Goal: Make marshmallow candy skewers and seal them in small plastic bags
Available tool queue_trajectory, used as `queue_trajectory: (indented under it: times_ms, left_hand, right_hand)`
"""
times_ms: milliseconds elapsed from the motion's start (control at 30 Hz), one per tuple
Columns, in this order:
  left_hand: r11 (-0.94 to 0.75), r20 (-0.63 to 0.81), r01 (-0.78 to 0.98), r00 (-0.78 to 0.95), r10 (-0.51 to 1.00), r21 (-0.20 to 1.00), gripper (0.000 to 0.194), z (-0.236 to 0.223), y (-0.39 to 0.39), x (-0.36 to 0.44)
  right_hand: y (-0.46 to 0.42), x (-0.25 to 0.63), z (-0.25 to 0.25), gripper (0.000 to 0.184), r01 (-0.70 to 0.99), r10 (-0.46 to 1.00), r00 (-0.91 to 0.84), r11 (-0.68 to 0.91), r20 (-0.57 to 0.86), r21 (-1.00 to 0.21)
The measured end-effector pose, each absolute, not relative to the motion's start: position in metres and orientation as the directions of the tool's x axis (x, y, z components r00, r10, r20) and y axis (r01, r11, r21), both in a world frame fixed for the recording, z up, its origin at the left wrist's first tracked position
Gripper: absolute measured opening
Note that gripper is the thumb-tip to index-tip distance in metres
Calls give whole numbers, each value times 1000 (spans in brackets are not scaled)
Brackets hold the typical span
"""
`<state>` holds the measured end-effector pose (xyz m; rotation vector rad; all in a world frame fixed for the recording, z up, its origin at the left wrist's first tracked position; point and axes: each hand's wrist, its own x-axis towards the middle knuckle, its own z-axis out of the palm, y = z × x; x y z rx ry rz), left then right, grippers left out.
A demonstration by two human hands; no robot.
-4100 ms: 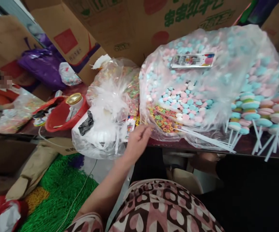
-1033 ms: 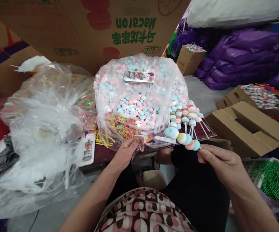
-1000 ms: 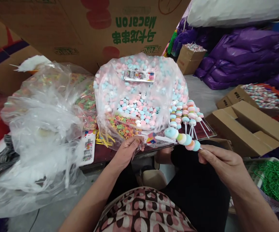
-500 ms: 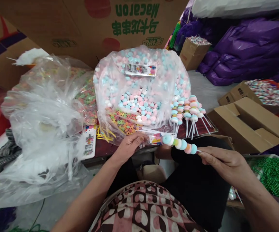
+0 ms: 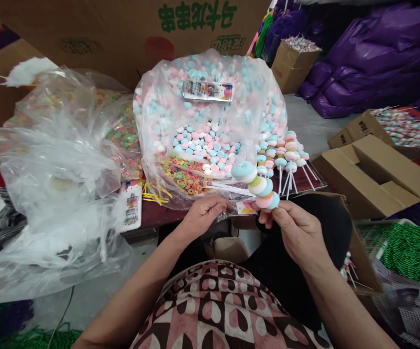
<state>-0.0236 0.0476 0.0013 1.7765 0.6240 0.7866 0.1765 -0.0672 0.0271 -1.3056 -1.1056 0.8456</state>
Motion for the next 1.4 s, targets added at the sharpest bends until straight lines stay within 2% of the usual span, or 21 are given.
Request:
queue_trajectory:
  times_ms: [167, 333, 500, 600, 700, 767, 1000, 1100, 1233, 1333, 1400]
  left_hand:
    - [-286, 175, 79, 628, 759, 955, 39, -1, 46, -24]
    - [-309, 203, 53, 646, 736, 950, 39, -5, 44, -18]
    - [-286, 160, 92, 651, 742, 954, 36, -3, 43, -14]
    - [-138, 55, 79, 644, 763, 987, 31, -3, 42, -15]
    - [65, -83, 52, 645, 760, 997, 36, -7, 40, -17]
    - [107, -112, 46, 631, 768, 993, 40, -11, 39, -17]
    - [-98, 37, 72, 585, 810, 993, 45, -6, 34, -12]
    - [-105, 47, 71, 562, 826, 992, 43, -3, 35, -13]
    - [113, -55, -94, 480, 876, 989, 32, -5, 41, -20]
    - [337, -183, -265, 473, 862, 903, 39, -4, 48, -26]
    - [409, -221, -340, 476, 851, 847, 41, -2, 51, -29]
  right_hand:
    - [-68, 176, 28, 20, 66, 957, 253, 127, 140, -990]
    - [-66, 173, 37, 19, 194, 979, 163, 93, 125, -977]
    - [-62, 164, 36, 27, 283, 986, 3, 160, 168, -945]
    - [-62, 165, 32, 25, 289, 988, 46, 126, 145, -949]
    - [-62, 168, 33, 24, 251, 984, 133, 82, 118, -964]
    - [-62, 170, 35, 24, 247, 989, 107, 72, 101, -966]
    - [-62, 168, 34, 27, 264, 990, 99, 69, 98, -962]
    - [-61, 168, 32, 25, 218, 990, 122, 46, 74, -975]
    - [-68, 181, 37, 21, 133, 950, 304, 39, 78, -990]
    - [-81, 201, 45, 19, 185, 944, 318, 25, 84, -982]
    - [-91, 214, 48, 18, 247, 950, 303, 1, 78, -969]
